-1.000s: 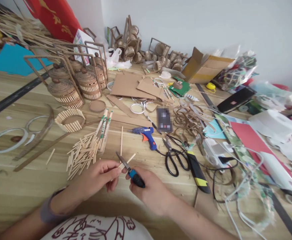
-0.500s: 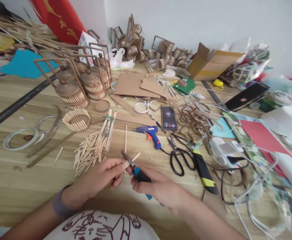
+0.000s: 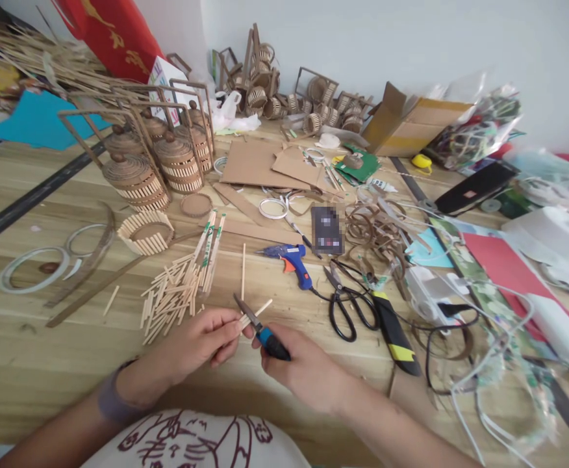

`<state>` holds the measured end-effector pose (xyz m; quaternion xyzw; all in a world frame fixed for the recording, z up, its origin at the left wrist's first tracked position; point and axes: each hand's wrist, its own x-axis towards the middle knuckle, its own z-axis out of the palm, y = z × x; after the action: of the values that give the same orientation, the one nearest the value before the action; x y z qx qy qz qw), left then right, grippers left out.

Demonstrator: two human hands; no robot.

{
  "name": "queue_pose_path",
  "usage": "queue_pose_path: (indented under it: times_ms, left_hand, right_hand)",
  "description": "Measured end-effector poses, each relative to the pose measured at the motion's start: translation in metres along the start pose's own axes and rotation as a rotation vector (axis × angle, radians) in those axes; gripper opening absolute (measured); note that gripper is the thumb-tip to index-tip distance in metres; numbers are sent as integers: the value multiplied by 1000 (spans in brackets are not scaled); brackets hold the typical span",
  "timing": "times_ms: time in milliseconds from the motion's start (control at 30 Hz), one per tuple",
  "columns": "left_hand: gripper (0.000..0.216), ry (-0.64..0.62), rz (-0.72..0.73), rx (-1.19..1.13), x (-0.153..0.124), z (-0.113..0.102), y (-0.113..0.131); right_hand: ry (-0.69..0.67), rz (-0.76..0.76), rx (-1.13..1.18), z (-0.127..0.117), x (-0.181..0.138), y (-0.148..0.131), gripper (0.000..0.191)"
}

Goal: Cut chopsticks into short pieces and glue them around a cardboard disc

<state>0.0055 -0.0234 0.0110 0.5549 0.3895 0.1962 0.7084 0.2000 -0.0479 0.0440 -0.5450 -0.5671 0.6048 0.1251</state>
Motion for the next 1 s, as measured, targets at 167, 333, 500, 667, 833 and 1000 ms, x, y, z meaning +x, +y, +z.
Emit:
queue_pose_path:
  times_ms: [167,333,500,667,833,1000]
  left_hand:
    - [38,39,50,-4,-3,-3,4]
    - [34,211,123,234,-6,-9,7]
    - [33,240,167,729,-3,-3,-4]
    - [30,289,317,893,0,1,-14]
    - [31,265,137,1153,0,4,-9]
    - [29,255,27,1270,0,5,-4]
  right_hand:
    - [-42,-31,118,-4,-5,2,32]
    - [303,-182,-97,-11,-6,15,25]
    - [620,-622,-718,-11,6,16,23]
    - [535,-585,-938,6,23,14,22]
    - [577,-419,-914,16,33,18,15]
    - [592,-343,-866,22,38,19,10]
